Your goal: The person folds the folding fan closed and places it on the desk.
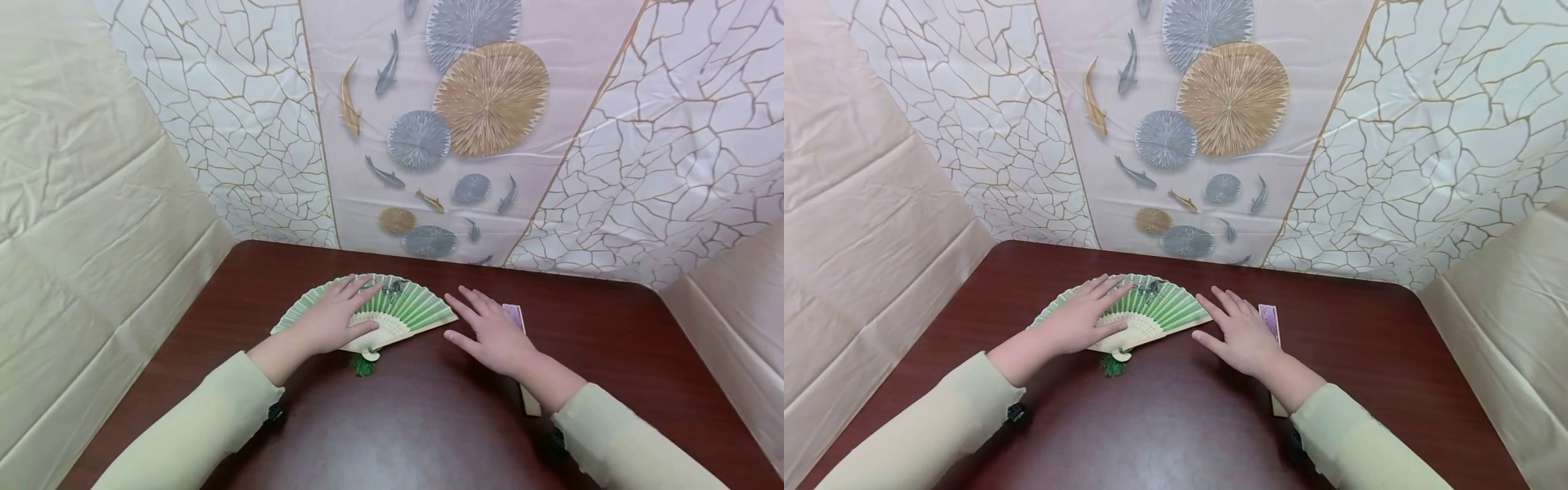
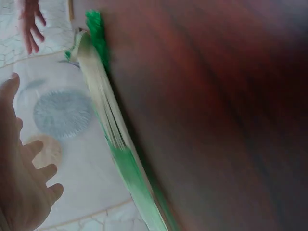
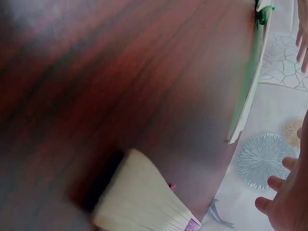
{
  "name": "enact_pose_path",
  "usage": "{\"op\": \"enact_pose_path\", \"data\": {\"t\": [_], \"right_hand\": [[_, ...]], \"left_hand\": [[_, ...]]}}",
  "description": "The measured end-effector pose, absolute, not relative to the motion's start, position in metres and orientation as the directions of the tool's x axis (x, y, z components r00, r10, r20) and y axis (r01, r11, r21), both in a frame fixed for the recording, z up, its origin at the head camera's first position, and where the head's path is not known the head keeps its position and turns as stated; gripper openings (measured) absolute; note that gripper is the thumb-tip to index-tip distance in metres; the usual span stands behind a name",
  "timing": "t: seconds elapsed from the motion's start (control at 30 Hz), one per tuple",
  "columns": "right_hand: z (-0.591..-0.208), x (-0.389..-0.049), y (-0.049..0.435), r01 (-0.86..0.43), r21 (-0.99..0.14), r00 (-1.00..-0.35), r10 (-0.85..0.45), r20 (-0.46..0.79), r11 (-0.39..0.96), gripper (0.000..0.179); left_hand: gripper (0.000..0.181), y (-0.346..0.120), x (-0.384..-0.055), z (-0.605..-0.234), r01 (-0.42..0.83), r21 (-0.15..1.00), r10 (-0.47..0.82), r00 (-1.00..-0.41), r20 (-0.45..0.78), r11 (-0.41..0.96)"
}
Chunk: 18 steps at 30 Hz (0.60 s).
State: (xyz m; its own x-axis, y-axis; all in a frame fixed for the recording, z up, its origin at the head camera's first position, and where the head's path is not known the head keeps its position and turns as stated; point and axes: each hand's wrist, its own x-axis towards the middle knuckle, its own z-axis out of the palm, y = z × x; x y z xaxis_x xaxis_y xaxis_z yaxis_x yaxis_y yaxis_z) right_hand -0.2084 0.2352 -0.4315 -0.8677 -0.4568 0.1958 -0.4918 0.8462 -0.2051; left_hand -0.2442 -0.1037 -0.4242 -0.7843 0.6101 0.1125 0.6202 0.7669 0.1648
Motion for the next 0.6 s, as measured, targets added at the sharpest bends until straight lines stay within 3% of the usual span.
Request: {"op": "enact_pose_path", "data": {"t": [0.27,0.6], "right_hand": [[-0.434,-0.219,0.234,-0.512,-0.168,-0.856,-0.485,0.176,0.842,0.073],[-0.434,-0.228,0.228,-0.525,-0.226,-0.851,-0.511,0.122,0.820,0.073]], "left_hand": [[0.077,-0.137,-0.238,-0.429,0.558,0.160,0.550,-0.830,0.098,0.814],[0.082,-0.161,-0.236,-0.437,0.494,0.213,0.490,-0.868,0.077,0.843]]}}
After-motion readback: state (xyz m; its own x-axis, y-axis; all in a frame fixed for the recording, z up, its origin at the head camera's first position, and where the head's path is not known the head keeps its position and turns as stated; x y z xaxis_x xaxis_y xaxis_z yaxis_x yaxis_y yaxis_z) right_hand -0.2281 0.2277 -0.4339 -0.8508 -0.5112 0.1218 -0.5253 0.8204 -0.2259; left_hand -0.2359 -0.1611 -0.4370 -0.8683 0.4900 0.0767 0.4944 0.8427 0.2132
